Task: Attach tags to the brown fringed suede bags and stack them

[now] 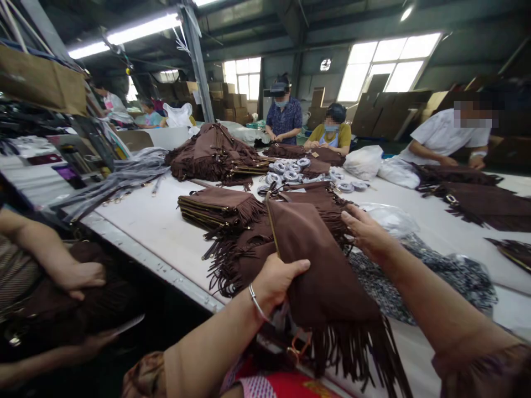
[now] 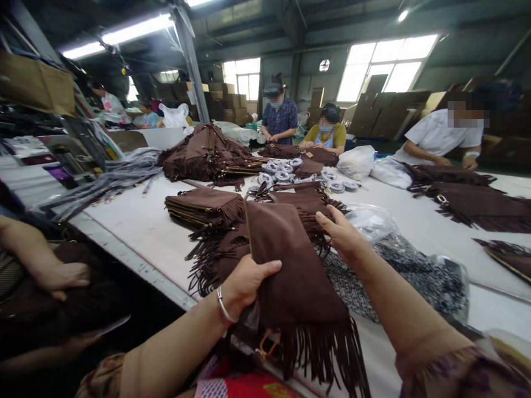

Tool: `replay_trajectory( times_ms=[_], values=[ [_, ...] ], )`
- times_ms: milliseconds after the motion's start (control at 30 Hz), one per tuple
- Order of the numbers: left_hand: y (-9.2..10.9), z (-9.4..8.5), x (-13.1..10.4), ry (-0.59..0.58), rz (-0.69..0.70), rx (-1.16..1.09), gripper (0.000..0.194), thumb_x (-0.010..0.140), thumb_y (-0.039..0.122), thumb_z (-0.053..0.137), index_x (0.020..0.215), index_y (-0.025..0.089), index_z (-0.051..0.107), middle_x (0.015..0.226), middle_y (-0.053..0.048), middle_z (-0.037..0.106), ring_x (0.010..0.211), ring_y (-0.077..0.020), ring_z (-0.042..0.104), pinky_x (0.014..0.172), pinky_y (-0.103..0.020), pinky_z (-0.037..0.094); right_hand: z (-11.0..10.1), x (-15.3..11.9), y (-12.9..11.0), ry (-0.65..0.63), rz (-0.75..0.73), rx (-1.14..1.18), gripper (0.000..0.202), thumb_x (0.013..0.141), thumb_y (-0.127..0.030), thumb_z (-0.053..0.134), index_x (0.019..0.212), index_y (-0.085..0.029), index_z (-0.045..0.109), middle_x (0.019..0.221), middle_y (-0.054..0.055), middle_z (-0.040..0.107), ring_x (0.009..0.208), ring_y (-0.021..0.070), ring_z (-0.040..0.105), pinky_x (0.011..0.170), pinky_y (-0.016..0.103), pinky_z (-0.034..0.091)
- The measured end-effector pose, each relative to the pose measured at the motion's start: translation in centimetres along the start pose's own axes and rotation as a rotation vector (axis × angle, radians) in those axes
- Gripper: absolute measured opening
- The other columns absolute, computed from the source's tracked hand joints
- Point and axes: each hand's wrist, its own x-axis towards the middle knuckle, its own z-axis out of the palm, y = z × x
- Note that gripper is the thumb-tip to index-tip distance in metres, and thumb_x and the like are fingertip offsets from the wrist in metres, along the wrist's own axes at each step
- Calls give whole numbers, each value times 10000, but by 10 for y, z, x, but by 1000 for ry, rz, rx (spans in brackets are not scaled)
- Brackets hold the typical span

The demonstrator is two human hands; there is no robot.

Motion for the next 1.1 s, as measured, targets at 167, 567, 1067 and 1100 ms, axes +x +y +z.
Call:
replay_trajectory(
  times_ms=[167,567,1067,1100],
  values=[
    [-12,-18,49,320,21,-209,309,593,156,805,880,79,718,984,-174,728,877,-287,699,854,-444,556,-5,-46,53,280,-100,-403,463,747,-566,660,967,-160,686,878,92,698,833,238,639,707,329,523],
    [-36,9,17,242,71,83,355,604,248,837,902,98,715,931,-134,740,790,-247,701,755,-349,574,61,-85,69,-22,623,644,225,701,-157,747,908,-80,703,816,123,764,772,269,730,762,398,611],
    [36,-9,66,284,171,-326,185,738,145,682,921,116,687,884,-103,741,875,-235,702,869,-380,556,36,-95,64,94,469,552,352,654,-207,805,970,-117,678,831,81,769,665,237,725,619,350,633],
    [41,-2,67,271,211,-300,194,719,150,702,910,118,686,869,-96,738,857,-235,701,864,-388,553,34,-93,63,65,494,562,304,688,-224,782,954,-120,678,788,78,765,614,222,714,575,335,624]
  ],
)
